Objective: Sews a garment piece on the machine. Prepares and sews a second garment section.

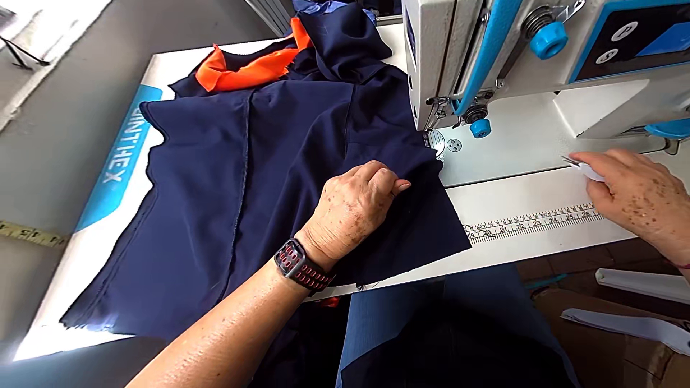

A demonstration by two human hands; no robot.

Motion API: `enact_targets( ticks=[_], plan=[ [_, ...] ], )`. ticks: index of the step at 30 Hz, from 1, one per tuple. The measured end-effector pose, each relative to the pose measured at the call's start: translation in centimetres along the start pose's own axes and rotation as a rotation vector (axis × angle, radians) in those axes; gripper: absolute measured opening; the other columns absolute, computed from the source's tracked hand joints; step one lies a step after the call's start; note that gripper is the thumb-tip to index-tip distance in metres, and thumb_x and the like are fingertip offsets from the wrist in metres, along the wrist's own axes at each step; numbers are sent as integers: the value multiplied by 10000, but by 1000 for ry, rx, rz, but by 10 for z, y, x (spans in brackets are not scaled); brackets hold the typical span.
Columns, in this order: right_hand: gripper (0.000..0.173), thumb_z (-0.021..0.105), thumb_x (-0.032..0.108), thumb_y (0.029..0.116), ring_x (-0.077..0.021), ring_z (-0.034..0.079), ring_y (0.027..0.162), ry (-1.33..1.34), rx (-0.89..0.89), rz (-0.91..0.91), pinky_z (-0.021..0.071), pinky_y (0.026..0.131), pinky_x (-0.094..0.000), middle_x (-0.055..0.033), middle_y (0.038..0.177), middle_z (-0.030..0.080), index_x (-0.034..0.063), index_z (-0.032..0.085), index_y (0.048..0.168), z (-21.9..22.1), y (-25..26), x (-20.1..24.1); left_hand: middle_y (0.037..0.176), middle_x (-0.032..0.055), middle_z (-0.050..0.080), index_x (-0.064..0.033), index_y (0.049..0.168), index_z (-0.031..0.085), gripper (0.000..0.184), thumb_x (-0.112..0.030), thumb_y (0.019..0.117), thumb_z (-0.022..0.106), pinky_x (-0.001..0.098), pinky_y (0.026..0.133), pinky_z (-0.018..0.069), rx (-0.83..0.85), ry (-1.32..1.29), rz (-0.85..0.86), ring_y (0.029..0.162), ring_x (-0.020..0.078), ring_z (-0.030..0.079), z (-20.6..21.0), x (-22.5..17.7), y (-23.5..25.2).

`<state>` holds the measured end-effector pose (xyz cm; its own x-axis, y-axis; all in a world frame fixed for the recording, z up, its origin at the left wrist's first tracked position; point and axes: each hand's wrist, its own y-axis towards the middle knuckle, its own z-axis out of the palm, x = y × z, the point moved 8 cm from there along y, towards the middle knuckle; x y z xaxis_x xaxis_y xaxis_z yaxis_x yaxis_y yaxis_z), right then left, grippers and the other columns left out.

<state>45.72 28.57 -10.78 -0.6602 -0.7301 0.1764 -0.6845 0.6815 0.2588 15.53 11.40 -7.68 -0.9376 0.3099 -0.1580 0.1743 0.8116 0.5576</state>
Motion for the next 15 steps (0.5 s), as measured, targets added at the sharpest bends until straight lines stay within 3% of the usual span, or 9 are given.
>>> enact_targets(
  ticks=[2,3,5,7,8,12,15],
  plan=[
    [392,491,-13,923,-442,667,813,95,-9,-92,512,646,-598,-257,990,663,-45,643,1283,-2,9,36,750,123,621,-20,771,620,363,-215,1047,488,366,543,490,52,-61,-22,669,247,645,6,-2,1],
    [380,492,21,942,-394,682,797,135,-16,-137,536,641,-551,-231,991,680,-34,643,1287,-3,14,55,783,96,648,-35,774,647,365,-223,1044,490,329,593,516,95,-167,-33,706,198,654,11,-2,1],
    [374,536,175,975,-332,679,812,183,-51,-230,548,657,-473,-178,970,683,-4,661,1278,0,24,87,934,65,728,-40,843,735,359,-221,1048,501,234,823,562,188,-451,-55,900,97,694,24,-4,2],
    [498,594,389,973,-344,656,882,206,-87,-303,528,712,-466,-179,1000,686,-6,679,1266,6,35,113,983,76,749,-34,841,750,359,-213,1040,512,263,1002,516,220,-614,-103,1104,128,684,32,-4,2],
    [519,598,421,971,-353,649,903,210,-115,-330,518,727,-469,-182,1007,688,-9,691,1247,9,40,123,974,70,751,-43,828,747,360,-219,1041,515,285,1050,487,217,-636,-126,1166,150,663,33,-4,2],
    [354,602,293,983,-381,650,912,153,-239,-431,493,686,-471,-177,962,693,0,732,1134,21,58,152,933,21,754,-93,824,759,372,-264,1045,514,370,1111,412,191,-614,-177,1265,204,596,32,1,0],
    [316,617,254,983,-385,657,915,110,-271,-446,480,680,-476,-179,962,698,-1,729,1132,33,67,164,938,4,755,-98,824,758,373,-263,1051,512,368,1143,381,179,-646,-183,1291,192,576,33,2,-3]
  ],
)
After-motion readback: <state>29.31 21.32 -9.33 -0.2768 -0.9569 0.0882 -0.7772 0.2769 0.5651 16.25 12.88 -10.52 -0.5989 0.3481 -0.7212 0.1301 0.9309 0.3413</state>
